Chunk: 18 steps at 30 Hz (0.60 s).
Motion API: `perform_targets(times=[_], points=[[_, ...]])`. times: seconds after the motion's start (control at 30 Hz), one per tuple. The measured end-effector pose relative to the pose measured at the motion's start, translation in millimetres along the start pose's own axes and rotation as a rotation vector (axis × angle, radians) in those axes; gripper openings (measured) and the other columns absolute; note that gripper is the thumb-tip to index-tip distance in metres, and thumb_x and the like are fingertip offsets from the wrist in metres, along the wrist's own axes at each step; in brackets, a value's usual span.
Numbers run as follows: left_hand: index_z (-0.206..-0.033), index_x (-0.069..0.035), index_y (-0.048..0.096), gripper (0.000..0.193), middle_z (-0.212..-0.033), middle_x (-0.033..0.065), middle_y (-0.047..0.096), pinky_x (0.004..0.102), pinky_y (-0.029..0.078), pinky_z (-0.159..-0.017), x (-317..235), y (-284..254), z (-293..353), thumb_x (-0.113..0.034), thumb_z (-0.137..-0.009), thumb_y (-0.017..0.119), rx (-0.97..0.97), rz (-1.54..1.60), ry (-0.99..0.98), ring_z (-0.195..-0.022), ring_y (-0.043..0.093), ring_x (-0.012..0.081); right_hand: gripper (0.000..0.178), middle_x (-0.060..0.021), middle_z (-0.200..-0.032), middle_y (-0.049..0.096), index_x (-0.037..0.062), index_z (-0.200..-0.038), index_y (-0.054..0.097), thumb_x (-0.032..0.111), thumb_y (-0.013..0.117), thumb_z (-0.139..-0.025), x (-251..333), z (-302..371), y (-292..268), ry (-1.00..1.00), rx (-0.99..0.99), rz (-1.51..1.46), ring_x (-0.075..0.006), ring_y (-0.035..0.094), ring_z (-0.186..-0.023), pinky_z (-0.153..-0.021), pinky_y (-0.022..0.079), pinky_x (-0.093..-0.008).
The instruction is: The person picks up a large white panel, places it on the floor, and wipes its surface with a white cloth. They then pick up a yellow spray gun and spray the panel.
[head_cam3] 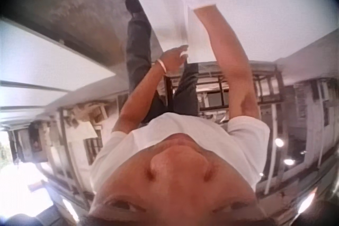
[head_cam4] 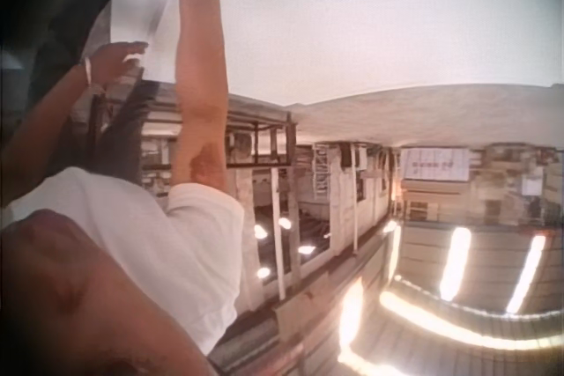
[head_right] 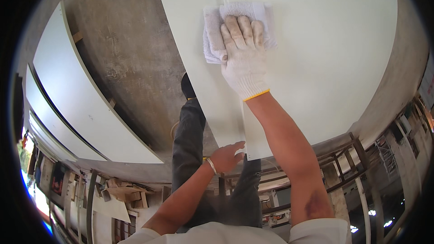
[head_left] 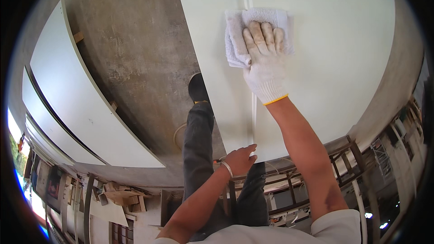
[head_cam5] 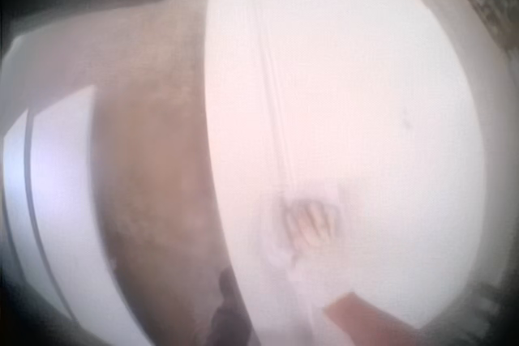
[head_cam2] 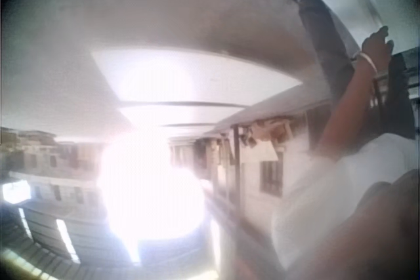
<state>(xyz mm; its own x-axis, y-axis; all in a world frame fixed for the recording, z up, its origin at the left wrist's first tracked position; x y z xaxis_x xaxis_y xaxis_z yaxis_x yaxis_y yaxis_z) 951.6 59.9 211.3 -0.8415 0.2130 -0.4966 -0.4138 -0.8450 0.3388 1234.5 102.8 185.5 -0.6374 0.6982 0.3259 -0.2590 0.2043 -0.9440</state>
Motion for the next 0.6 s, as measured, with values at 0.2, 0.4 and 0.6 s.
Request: perform_targets(times=[0.2, 0.4, 0.6], points=[[-0.148, -0.007, 0.048, 0.054, -0.139, 0.0145, 0.062, 0.0422, 0.046, -0.105, 4.5, 0.0, -2.1, -0.031, -0.101, 0.057, -0.009, 0.034, 0.010, -0.125, 0.059, 0.0352, 0.057, -0.0114, -0.140, 0.054, -0.0008, -0.127, 0.062, 0.006, 0.068, -0.070, 1.5, 30.7, 7.7, 0.001, 0.155, -0.092, -0.0333, 0.043, -0.135, -0.109, 0.035, -0.0514], [-0.149, -0.006, 0.046, 0.056, -0.140, 0.0148, 0.062, 0.0406, 0.046, -0.107, 6.9, -3.8, 0.1, -0.031, -0.100, 0.057, -0.033, 0.021, -0.025, -0.127, 0.059, 0.0328, 0.059, -0.0117, -0.143, 0.051, 0.0002, -0.128, 0.060, 0.005, 0.069, -0.070, 0.8, 42.3, 8.0, 0.083, 0.207, -0.038, -0.0340, 0.041, -0.139, -0.116, 0.032, -0.0520], [-0.150, -0.005, 0.044, 0.057, -0.139, 0.0171, 0.061, 0.0400, 0.045, -0.107, -0.3, -2.6, -3.9, -0.029, -0.100, 0.058, -0.035, 0.108, 0.046, -0.129, 0.058, 0.0337, 0.061, -0.0101, -0.141, 0.052, 0.0024, -0.127, 0.060, 0.007, 0.070, -0.067, 13.3, 30.3, -9.1, -0.044, 0.127, -0.110, -0.0339, 0.044, -0.133, -0.110, 0.036, -0.0519]])
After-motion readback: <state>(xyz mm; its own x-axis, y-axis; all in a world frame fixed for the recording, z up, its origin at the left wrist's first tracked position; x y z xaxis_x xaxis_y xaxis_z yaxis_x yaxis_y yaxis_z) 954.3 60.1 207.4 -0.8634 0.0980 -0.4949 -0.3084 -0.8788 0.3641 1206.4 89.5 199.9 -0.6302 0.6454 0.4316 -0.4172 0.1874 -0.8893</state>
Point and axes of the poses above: each hand's wrist, its own z-axis away from the middle knuckle, its own y-axis out of the palm, x = y × z, the point moved 5 cm from there along -z, towards the middle knuckle
